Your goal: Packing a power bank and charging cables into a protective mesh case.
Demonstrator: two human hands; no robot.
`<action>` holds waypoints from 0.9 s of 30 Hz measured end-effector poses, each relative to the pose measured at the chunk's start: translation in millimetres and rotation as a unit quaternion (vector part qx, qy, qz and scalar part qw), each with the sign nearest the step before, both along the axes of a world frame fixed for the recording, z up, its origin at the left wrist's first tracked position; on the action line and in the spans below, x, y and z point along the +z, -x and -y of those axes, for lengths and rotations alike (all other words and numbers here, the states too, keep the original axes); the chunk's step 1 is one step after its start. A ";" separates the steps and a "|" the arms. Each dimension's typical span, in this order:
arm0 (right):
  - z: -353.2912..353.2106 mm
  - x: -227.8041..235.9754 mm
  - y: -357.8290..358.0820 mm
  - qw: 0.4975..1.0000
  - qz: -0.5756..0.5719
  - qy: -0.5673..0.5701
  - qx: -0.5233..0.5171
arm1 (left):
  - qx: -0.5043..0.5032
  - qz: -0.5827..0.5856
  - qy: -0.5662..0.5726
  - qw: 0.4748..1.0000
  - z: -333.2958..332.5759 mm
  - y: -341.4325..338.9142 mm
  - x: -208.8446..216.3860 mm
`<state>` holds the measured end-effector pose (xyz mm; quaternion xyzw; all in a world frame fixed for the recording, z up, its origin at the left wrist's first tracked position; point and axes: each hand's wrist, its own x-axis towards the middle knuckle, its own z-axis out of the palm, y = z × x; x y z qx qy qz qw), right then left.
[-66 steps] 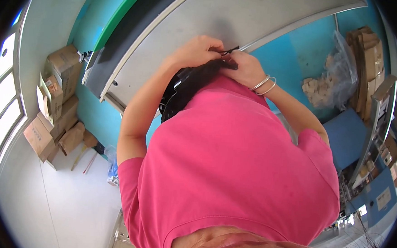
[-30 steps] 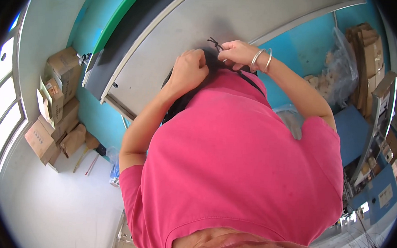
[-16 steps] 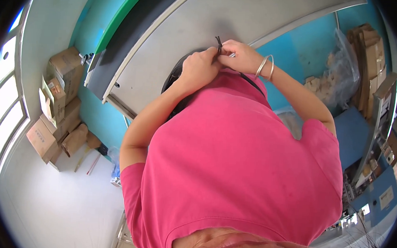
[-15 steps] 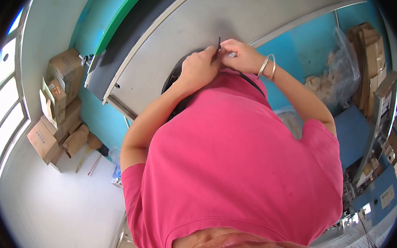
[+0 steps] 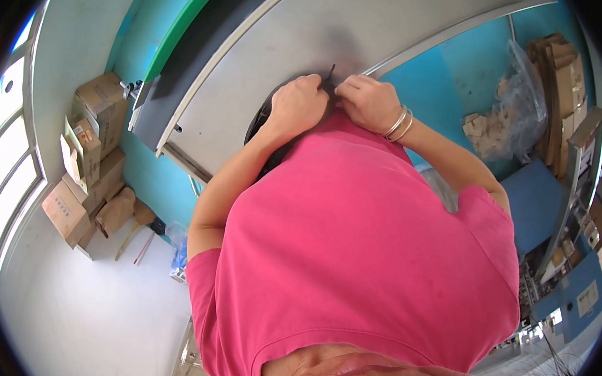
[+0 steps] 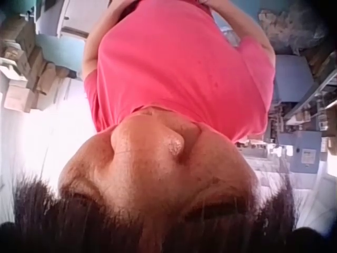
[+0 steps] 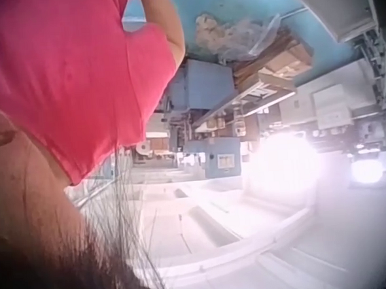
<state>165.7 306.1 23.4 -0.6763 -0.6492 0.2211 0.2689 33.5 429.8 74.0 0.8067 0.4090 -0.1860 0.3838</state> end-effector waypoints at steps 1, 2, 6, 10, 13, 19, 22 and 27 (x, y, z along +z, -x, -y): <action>-0.1 0.0 0.8 1.000 -0.021 0.010 -0.017 | 0.001 -0.001 0.000 1.000 0.4 2.9 0.7; 0.4 0.0 0.7 1.000 -0.022 0.010 -0.016 | 0.007 0.018 -0.040 0.999 1.2 7.1 0.3; 3.1 -1.9 -3.2 0.999 -0.038 -0.001 -0.038 | -0.008 0.090 -0.130 0.987 -21.1 39.3 -0.9; 3.3 -0.6 -3.3 0.999 -0.018 0.002 -0.035 | 0.114 0.042 -0.011 0.993 -25.2 57.1 14.3; 1.8 6.4 -2.6 0.998 -0.031 0.050 -0.027 | 0.155 0.067 0.022 0.985 -23.3 64.3 10.7; -18.2 6.2 -5.9 0.988 -0.049 -0.131 0.069 | 0.290 0.075 0.139 0.944 -24.0 53.9 11.4; -12.5 -2.3 -11.4 0.983 -0.019 -0.153 0.103 | 0.297 0.054 0.156 0.940 -27.3 63.5 5.7; -11.9 3.0 -9.5 0.985 -0.013 -0.140 0.096 | 0.249 0.037 0.079 0.964 -21.4 72.5 9.0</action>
